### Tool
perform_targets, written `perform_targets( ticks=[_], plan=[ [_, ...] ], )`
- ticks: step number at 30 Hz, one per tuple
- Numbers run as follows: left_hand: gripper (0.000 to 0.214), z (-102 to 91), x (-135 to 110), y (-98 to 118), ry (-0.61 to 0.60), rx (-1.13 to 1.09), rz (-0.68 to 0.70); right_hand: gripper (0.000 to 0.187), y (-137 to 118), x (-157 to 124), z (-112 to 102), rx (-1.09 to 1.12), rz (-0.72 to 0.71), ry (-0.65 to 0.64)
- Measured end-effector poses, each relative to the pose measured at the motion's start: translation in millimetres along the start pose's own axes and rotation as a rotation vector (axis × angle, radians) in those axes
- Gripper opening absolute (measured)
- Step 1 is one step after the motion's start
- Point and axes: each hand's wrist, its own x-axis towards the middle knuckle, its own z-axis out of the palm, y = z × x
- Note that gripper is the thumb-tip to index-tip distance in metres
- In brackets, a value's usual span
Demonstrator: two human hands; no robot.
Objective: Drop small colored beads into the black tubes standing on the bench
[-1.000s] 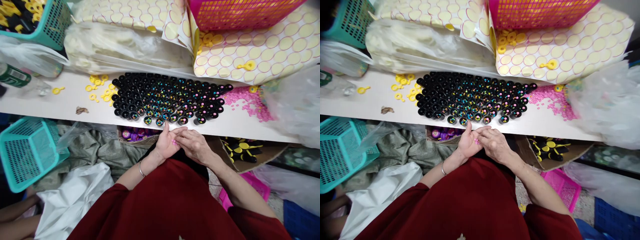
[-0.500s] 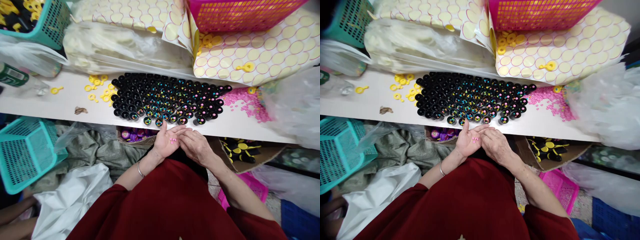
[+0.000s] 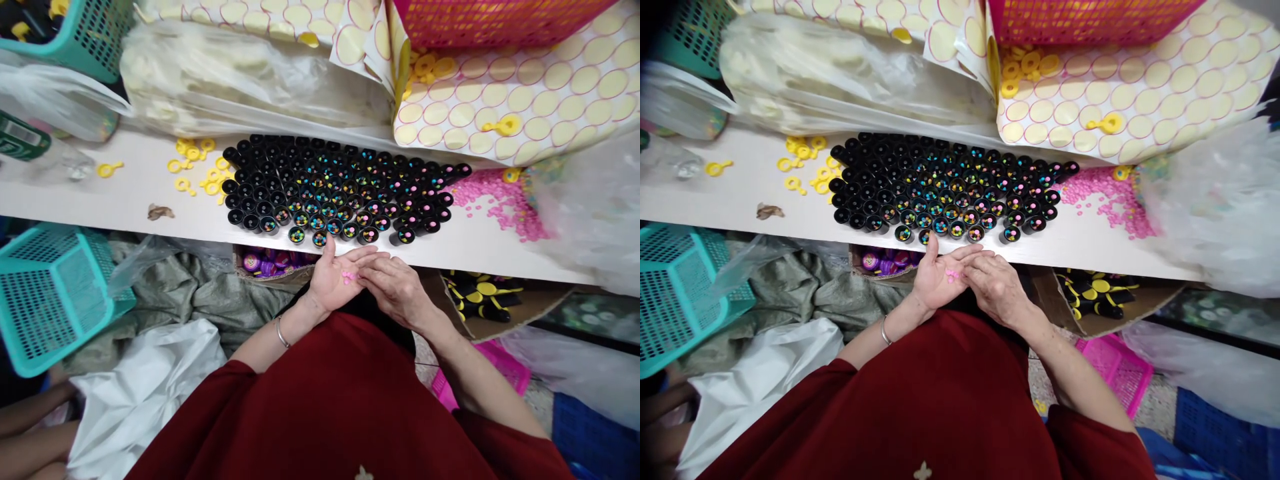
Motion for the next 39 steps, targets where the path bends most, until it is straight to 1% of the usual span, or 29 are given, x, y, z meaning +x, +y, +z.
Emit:
perform_targets(
  ticks=[6, 9, 12, 15, 16, 17, 19, 21, 24, 28, 30, 31, 33, 35, 37, 39],
  plan=[
    [0.091, 1.1, -1.1, 0.4, -0.002, 0.007, 0.010, 0.016, -0.1, 0.4, 3.6, -0.011, 0.015, 0.061],
    [0.090, 0.7, -1.3, -0.8, -0.002, 0.003, 0.006, 0.020, -1.3, -1.0, 3.0, -0.011, 0.033, 0.022],
    [0.088, 0.8, -1.1, -3.5, 0.007, 0.000, -0.002, 0.021, -3.9, -2.6, 3.3, -0.007, 0.096, -0.041],
    [0.087, 1.6, -1.3, -6.2, 0.022, 0.004, -0.003, 0.020, -5.9, -2.8, 6.3, 0.022, 0.196, 0.004],
    [0.087, 1.7, -1.5, -6.7, 0.024, 0.006, -0.002, 0.020, -6.3, -2.5, 7.5, 0.021, 0.209, 0.024],
    [0.087, 1.7, -1.7, -6.8, 0.024, 0.008, -0.001, 0.020, -6.6, -2.2, 8.6, 0.007, 0.206, 0.040],
    [0.087, 0.8, -2.0, -6.4, 0.017, 0.005, 0.003, 0.021, -7.0, -1.7, 9.8, -0.051, 0.156, 0.045],
    [0.088, -1.3, -2.1, -5.5, 0.002, 0.003, 0.009, 0.023, -7.9, -2.0, 10.0, -0.107, 0.096, 0.024],
    [0.088, -3.8, -1.7, -5.1, -0.017, 0.010, 0.013, 0.024, -9.7, -4.2, 9.8, -0.156, 0.060, -0.030],
    [0.087, -1.6, -1.5, -5.7, -0.010, 0.007, 0.013, 0.026, -8.0, -3.9, 6.0, -0.181, 0.022, -0.036],
    [0.086, 0.4, -1.9, -5.8, -0.020, 0.000, 0.021, 0.026, -0.6, 2.4, -0.7, -0.129, 0.027, 0.009],
    [0.086, 0.9, -2.1, -5.8, -0.028, -0.001, 0.022, 0.024, 5.5, 7.7, -5.2, -0.098, 0.051, 0.045],
    [0.085, 0.5, -2.1, -6.4, -0.043, 0.001, 0.011, 0.020, 22.5, 22.4, -14.7, -0.075, 0.133, 0.150],
    [0.084, -1.6, -1.6, -7.9, -0.048, 0.007, -0.010, 0.017, 43.9, 40.3, -22.1, -0.117, 0.215, 0.235],
    [0.083, -4.3, -0.6, -10.3, -0.049, 0.014, -0.026, 0.020, 65.7, 57.2, -24.5, -0.197, 0.275, 0.251],
    [0.082, -6.7, 0.3, -12.6, -0.055, 0.019, -0.039, 0.024, 83.4, 70.0, -21.9, -0.270, 0.321, 0.206]
  ],
)
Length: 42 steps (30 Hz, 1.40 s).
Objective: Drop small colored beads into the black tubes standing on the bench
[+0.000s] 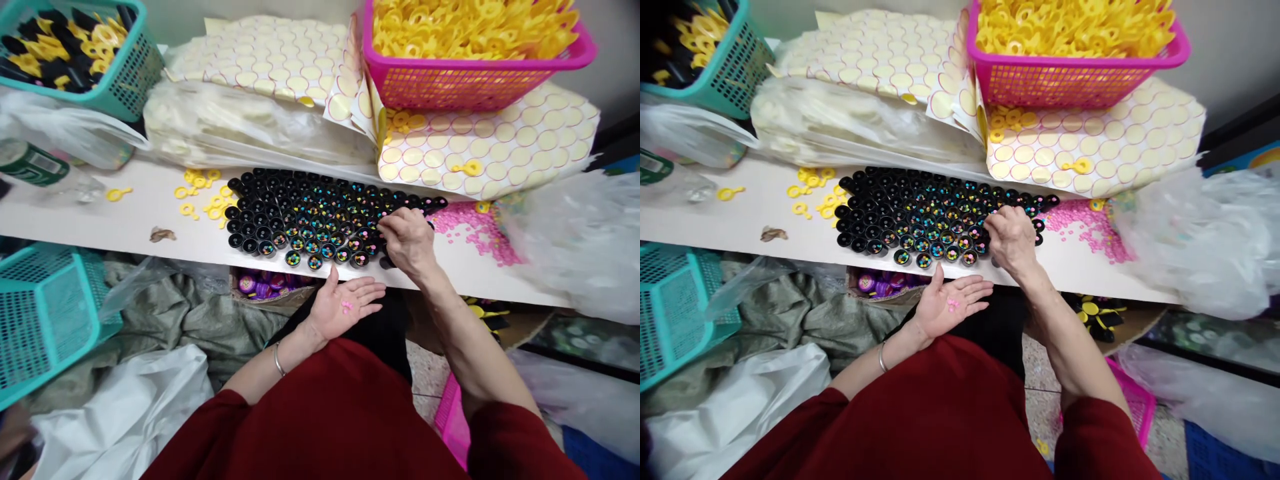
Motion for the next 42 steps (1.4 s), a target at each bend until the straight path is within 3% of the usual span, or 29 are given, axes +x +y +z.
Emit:
perform_targets(
  ticks=[5, 11, 23, 26, 30, 35, 38, 42],
  plan=[
    [0.080, -1.8, 0.3, -1.2, 0.005, 0.007, -0.012, 0.026, 8.9, 10.8, 17.7, -0.096, 0.046, -0.130],
    [0.080, -3.5, 1.2, 0.8, 0.007, 0.003, -0.007, 0.027, 6.7, 8.2, 18.3, -0.123, 0.107, -0.208],
    [0.079, -4.0, 2.3, 1.2, 0.014, -0.009, -0.016, 0.028, 8.5, 10.5, 21.0, -0.098, 0.107, -0.207],
    [0.080, -1.9, 2.2, 1.4, 0.027, -0.015, -0.012, 0.027, 7.8, 6.6, 14.1, -0.030, 0.121, -0.148],
    [0.081, -0.1, 2.1, 1.1, 0.036, -0.034, -0.016, 0.023, -10.3, -19.0, -8.5, 0.193, 0.090, -0.057],
    [0.077, 0.2, 3.2, -0.4, 0.094, -0.056, 0.001, 0.018, -48.1, -75.1, -24.7, 0.464, -0.136, -0.261],
    [0.079, 1.3, 3.8, -0.8, 0.100, -0.030, -0.005, 0.017, -61.5, -99.0, -17.9, 0.443, -0.227, -0.270],
    [0.082, 2.7, 4.1, -0.6, 0.076, -0.021, -0.003, 0.021, -66.6, -112.3, -7.2, 0.303, -0.226, -0.184]
  ],
)
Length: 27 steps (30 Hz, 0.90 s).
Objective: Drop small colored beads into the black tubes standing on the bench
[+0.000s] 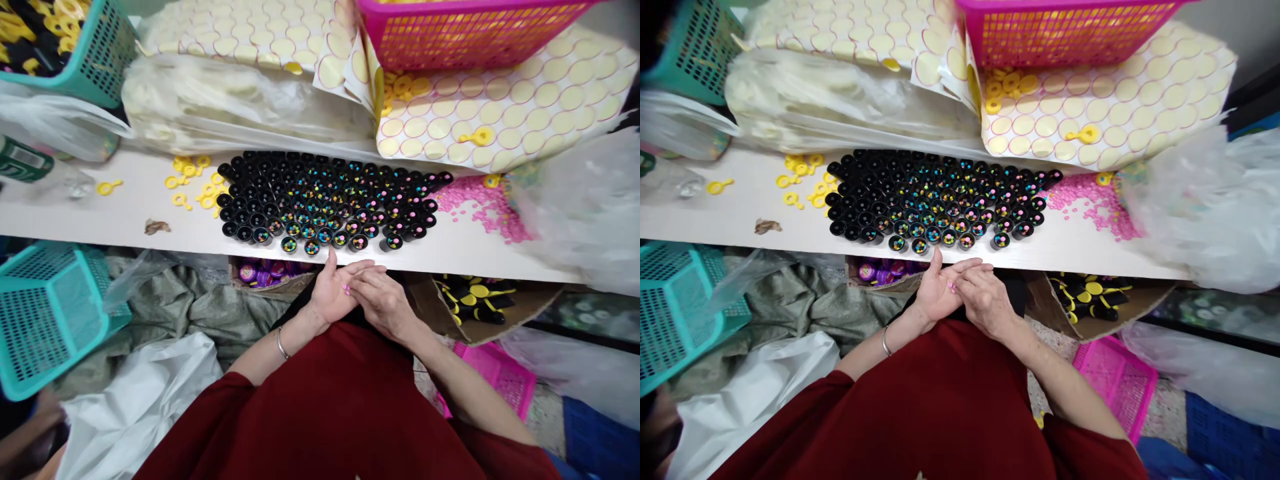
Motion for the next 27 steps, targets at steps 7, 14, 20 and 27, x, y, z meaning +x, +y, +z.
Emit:
perform_targets(
  ticks=[7, 14, 20, 27],
  plan=[
    [0.087, -1.2, 1.3, -0.2, 0.007, -0.023, 0.040, 0.026, -8.0, -8.8, 11.3, -0.244, 0.024, 0.098],
    [0.085, -4.0, 0.4, -3.8, 0.006, -0.001, 0.029, 0.027, -7.5, -14.9, 6.0, -0.167, -0.063, -0.004],
    [0.084, -3.2, 1.4, -3.1, -0.023, 0.021, 0.032, 0.027, -9.0, -12.5, 5.1, -0.143, 0.025, 0.074],
    [0.083, -4.1, 2.4, -3.6, -0.033, 0.018, 0.036, 0.027, -13.5, -16.3, 9.1, -0.229, 0.049, -0.042]
  ],
)
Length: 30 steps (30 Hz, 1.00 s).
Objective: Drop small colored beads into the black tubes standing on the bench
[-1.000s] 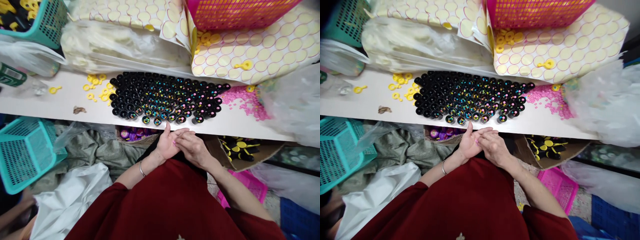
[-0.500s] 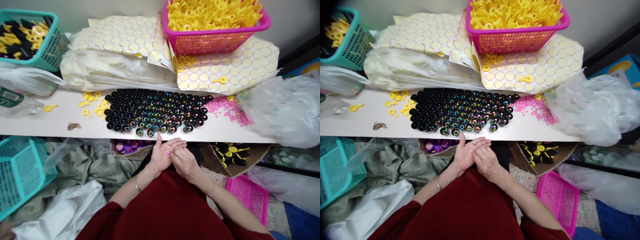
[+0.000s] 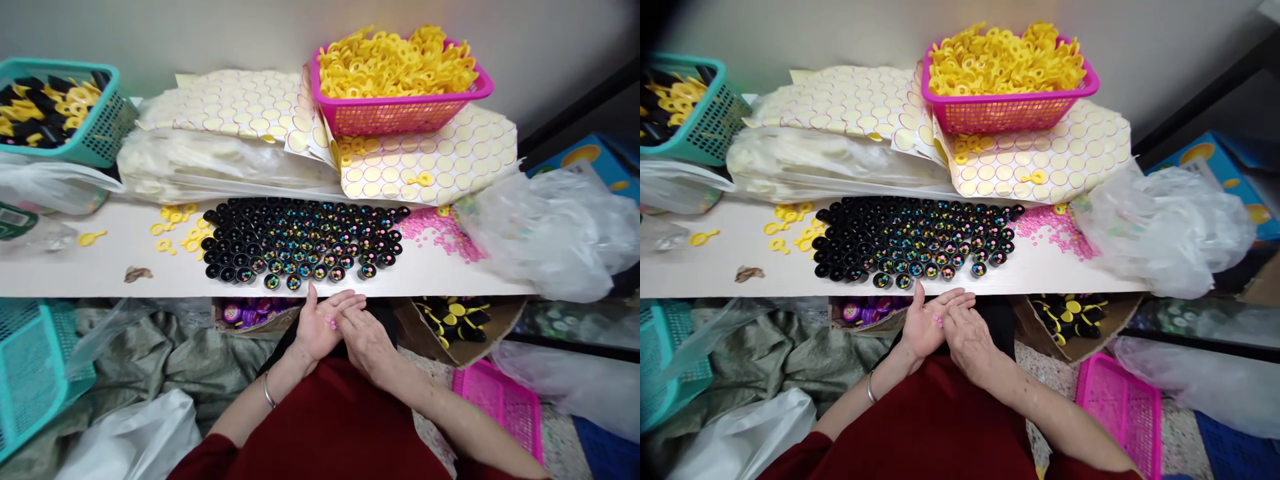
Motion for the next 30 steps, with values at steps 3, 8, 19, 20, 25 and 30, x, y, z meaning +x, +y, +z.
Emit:
perform_targets(
  ticks=[3, 8, 19, 20, 25, 30],
  plan=[
    [0.082, 1.3, -0.2, 0.4, -0.002, 0.001, 0.001, 0.027, 2.6, 3.7, -5.2, 0.024, 0.017, -0.058],
    [0.080, 8.7, -1.2, 3.3, -0.026, -0.010, 0.008, 0.018, 40.2, 42.3, -38.1, 0.339, 0.111, -0.029],
    [0.084, 5.4, -0.1, 1.9, -0.051, -0.020, -0.034, 0.023, 167.7, 127.0, -34.7, -0.199, 0.447, -0.025],
    [0.083, 4.6, 0.1, 2.4, -0.050, -0.021, -0.034, 0.024, 168.5, 127.9, -34.0, -0.216, 0.448, -0.038],
    [0.082, 1.9, 0.7, 3.7, -0.048, -0.021, -0.031, 0.025, 165.9, 128.9, -36.7, -0.236, 0.474, -0.048],
    [0.083, 1.5, 0.2, 4.4, -0.038, -0.020, -0.033, 0.026, 166.9, 129.2, -38.2, -0.284, 0.488, -0.087]
  ],
)
